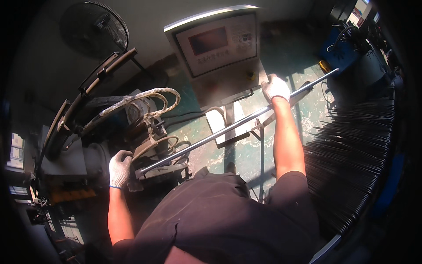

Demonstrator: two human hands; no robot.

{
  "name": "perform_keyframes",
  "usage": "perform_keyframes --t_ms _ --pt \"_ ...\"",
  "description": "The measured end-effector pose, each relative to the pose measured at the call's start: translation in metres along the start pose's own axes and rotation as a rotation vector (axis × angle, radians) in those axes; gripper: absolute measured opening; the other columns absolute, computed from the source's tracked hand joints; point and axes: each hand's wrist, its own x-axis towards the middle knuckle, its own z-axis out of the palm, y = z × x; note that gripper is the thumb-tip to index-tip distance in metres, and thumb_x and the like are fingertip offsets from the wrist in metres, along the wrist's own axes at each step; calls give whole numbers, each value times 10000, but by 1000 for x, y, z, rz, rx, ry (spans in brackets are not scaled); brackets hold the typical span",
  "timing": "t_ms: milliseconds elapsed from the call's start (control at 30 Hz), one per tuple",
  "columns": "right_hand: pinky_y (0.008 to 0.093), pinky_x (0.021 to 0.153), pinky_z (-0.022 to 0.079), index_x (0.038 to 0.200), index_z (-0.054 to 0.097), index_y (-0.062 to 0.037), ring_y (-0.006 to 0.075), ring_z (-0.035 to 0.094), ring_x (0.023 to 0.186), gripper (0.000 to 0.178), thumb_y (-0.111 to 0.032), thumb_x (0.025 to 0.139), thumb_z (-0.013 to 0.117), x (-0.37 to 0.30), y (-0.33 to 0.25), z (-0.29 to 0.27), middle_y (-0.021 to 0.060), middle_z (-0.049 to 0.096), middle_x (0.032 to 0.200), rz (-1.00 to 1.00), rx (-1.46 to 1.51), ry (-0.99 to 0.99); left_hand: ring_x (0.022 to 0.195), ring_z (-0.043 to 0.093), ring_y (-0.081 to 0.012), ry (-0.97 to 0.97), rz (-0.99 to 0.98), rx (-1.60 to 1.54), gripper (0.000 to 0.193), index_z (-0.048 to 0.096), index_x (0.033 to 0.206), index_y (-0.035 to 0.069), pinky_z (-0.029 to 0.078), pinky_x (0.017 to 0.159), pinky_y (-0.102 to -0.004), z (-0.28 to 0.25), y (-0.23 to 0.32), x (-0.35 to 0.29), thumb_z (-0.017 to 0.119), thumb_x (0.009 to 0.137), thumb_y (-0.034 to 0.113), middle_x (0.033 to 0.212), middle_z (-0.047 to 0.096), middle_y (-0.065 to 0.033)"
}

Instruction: The person operates a manual bending machine to bend long metal rods into curved shapes. They repeatedly load rods into the machine, activate the bending mechanism, remove the bent rods, and measure one with a tape measure.

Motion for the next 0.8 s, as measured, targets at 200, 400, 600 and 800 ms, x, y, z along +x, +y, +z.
perform_keyframes --t_ms 200,400,600,800 --pt "415 1243 424 1624 469 -102 371 555 1449 776 -249 910 734 29 9 6 218 571 1571 -62 21 -94 874 721 -216 8 14 66 193 745 1059 -39 558 858 -341 1 1 1 645 929 64 929 762 -155" --pt "420 1233 433 1588 506 -94 389 550 1441 771 -162 842 691 44 9 30 243 581 1543 -222 1 -83 896 707 -172 16 -19 11 207 749 1093 -34 554 859 -312 2 -7 1 649 944 69 954 764 -116" --pt "433 1206 460 1578 517 -87 411 578 1401 761 -160 837 674 41 4 25 260 597 1514 -210 11 -89 856 692 -181 59 -34 36 186 741 1082 -39 548 829 -327 4 -7 -1 655 950 60 928 755 -136" --pt "451 1183 482 1589 506 -98 426 599 1369 766 -200 850 680 38 3 25 272 602 1492 -215 -24 -80 852 710 -210 85 -43 129 199 744 1082 -34 558 831 -347 4 -7 0 650 942 72 920 756 -155"
